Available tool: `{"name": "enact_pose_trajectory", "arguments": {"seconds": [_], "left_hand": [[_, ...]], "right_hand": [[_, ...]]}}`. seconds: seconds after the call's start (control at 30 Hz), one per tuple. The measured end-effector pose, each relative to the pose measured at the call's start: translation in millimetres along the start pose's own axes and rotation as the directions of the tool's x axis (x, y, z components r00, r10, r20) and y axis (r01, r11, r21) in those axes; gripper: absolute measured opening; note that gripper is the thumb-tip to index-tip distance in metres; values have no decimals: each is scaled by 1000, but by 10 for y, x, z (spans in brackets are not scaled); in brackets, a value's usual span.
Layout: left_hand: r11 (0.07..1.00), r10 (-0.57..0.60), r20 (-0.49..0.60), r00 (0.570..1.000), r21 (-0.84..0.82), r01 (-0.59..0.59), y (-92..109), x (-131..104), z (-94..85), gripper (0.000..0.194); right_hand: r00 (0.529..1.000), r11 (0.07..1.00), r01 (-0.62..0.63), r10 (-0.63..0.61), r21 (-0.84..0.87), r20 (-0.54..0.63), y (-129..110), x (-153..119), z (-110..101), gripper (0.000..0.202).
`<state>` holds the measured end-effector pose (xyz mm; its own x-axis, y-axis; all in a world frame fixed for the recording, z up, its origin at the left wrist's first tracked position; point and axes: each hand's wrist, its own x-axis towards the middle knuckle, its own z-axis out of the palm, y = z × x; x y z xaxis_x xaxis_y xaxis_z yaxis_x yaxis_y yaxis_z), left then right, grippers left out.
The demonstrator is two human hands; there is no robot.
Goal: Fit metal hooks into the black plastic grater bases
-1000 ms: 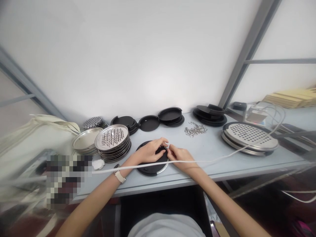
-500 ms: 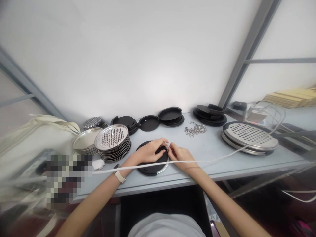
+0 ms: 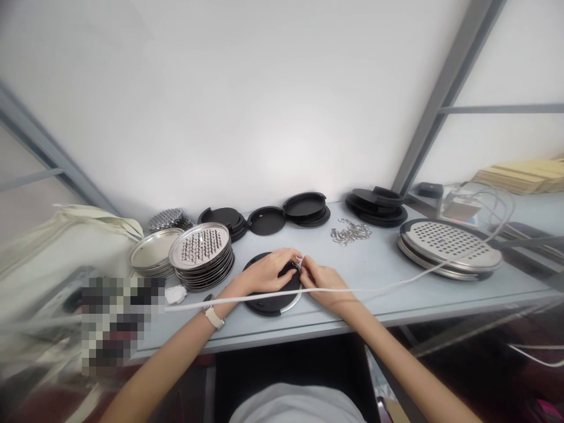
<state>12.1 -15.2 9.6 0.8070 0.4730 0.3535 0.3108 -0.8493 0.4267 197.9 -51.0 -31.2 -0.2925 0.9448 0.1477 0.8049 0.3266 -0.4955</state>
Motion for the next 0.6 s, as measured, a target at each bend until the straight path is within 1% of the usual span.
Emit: {"name": "enact_pose_trajectory", "arguments": {"seconds": [0.17, 0.33, 0.47, 0.6], "left_hand": [[1000, 2, 1, 1000, 18, -2, 6, 1, 2, 28], [1000, -9, 0, 1000, 29, 9, 10, 0, 6, 27], [999, -8, -2, 1000, 46, 8, 9, -1, 14, 27], [998, -16, -5, 1000, 55, 16, 8, -1, 17, 26]], "right_hand": [[999, 1000, 24, -24, -4, 29, -6, -4, -12, 27], [997, 997, 65, -63, -38, 47, 0, -17, -23, 40], [997, 994, 62, -58, -91, 47, 4, -21, -12, 46], [999, 991, 42, -37, -131, 35, 11, -12, 8, 47]]}}
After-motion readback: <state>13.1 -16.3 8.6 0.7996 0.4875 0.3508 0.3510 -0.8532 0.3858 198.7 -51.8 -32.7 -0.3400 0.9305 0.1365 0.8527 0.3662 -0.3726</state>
